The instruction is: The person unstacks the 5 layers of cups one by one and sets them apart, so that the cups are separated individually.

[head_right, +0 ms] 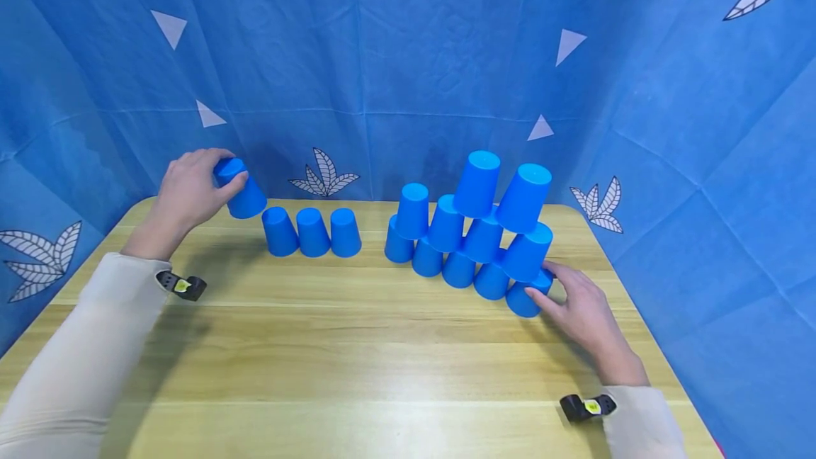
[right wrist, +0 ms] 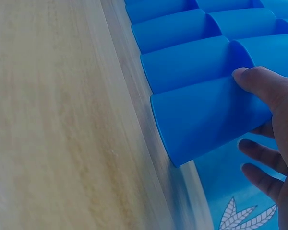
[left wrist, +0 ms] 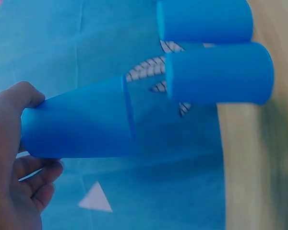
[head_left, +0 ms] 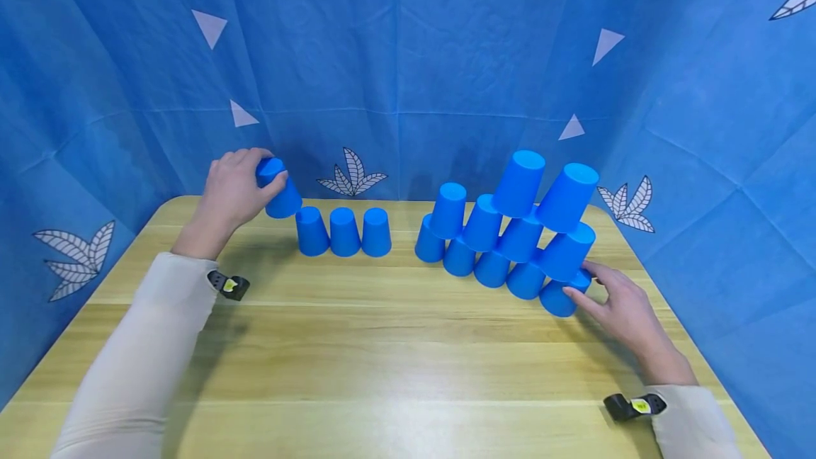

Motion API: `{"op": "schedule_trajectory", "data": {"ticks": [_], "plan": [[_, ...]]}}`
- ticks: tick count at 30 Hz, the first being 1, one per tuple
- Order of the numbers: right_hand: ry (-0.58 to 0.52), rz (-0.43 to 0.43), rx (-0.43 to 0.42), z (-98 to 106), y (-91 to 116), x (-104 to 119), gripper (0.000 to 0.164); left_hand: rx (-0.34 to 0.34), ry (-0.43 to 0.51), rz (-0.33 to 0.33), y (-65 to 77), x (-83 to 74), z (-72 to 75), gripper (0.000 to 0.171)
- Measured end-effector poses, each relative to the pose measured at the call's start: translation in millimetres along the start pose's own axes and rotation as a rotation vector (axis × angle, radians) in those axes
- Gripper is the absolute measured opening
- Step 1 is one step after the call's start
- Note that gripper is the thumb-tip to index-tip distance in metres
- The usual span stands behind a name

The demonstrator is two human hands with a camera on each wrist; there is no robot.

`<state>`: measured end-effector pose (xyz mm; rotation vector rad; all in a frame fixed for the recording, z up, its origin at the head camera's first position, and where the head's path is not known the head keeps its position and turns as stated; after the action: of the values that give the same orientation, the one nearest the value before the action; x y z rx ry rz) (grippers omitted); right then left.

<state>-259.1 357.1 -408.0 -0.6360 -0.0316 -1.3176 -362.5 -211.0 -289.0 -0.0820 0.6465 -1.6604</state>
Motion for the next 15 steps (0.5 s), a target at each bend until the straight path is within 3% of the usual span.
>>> {"op": "schedule_trajectory", "data": {"ticks": [8, 15], "plan": [[0.001, -0.013, 0.006, -1, 0, -1, 0.062, 0.003, 0.026, 0.077, 3.1, 34.6, -8.1, 0.058], [0.001, -0.024, 0.015, -1, 0, -2, 0.064, 0.034, 0.028, 0.094, 8.3, 51.7, -25.4, 0.062]]}}
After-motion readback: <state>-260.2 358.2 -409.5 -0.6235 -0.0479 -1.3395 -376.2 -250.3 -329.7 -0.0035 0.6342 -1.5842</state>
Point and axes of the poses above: each hand's wrist, its own y-axis away from the middle knuckle, its own z-axis out of the back of the hand, x = y × z, the point moved 7 cm from there along -y, towards the middle knuckle, and after that the axes turned 5 degrees about -x, right-handed, at the moved point
